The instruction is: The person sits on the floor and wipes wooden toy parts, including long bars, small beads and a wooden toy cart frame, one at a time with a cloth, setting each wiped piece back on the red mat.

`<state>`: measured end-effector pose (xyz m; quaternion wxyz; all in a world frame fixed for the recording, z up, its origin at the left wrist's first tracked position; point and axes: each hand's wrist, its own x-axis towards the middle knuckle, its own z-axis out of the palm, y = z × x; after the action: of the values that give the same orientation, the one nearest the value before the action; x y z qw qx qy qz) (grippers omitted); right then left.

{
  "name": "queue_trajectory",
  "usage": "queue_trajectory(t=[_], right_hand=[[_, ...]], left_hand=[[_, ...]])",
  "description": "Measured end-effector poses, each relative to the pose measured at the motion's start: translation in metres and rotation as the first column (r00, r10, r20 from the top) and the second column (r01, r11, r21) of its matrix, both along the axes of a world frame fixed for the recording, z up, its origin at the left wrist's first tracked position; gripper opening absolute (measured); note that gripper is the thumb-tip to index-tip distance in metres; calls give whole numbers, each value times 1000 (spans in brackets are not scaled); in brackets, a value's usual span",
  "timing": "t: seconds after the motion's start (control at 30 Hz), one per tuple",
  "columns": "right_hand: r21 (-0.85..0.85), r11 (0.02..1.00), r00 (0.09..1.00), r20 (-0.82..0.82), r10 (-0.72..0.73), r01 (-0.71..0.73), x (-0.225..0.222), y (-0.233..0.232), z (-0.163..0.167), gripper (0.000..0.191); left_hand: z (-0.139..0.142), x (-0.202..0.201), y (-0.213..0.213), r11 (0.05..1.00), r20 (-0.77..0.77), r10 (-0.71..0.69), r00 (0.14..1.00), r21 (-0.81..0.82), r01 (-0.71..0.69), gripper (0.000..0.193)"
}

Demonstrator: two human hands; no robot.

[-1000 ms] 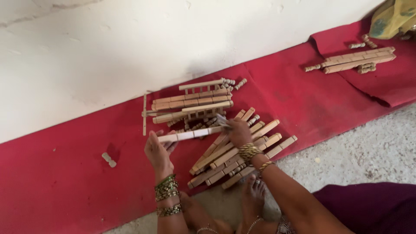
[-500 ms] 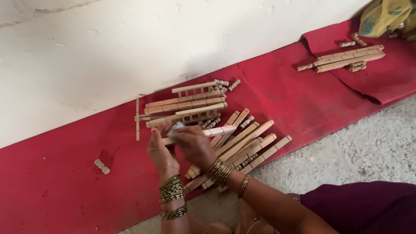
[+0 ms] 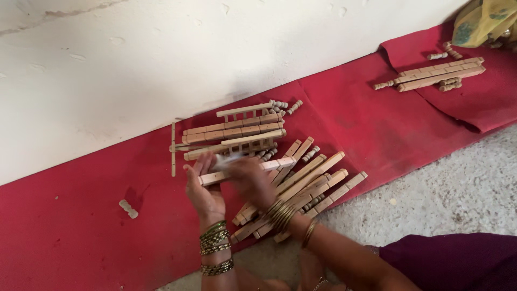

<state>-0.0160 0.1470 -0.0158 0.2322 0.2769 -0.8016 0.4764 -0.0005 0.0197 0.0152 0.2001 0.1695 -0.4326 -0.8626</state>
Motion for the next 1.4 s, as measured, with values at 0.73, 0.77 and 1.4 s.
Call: queue_trajectory(t=[0.73,0.77,1.4], right_hand=[[254,933,773,525,-355,256,-22,49,0,17],[237,951,876,392,-281,199,-10,33,13,10],[347,934,887,403,-226,80,-14,33,-3,19]], left_hand=[[3,1,-15,979,-428,-197,882,-44,198,42],[7,3,-17,974,-435,-225,872,-90,207,42],[24,6,-8,956,-450,-290,845,-102,273,55]])
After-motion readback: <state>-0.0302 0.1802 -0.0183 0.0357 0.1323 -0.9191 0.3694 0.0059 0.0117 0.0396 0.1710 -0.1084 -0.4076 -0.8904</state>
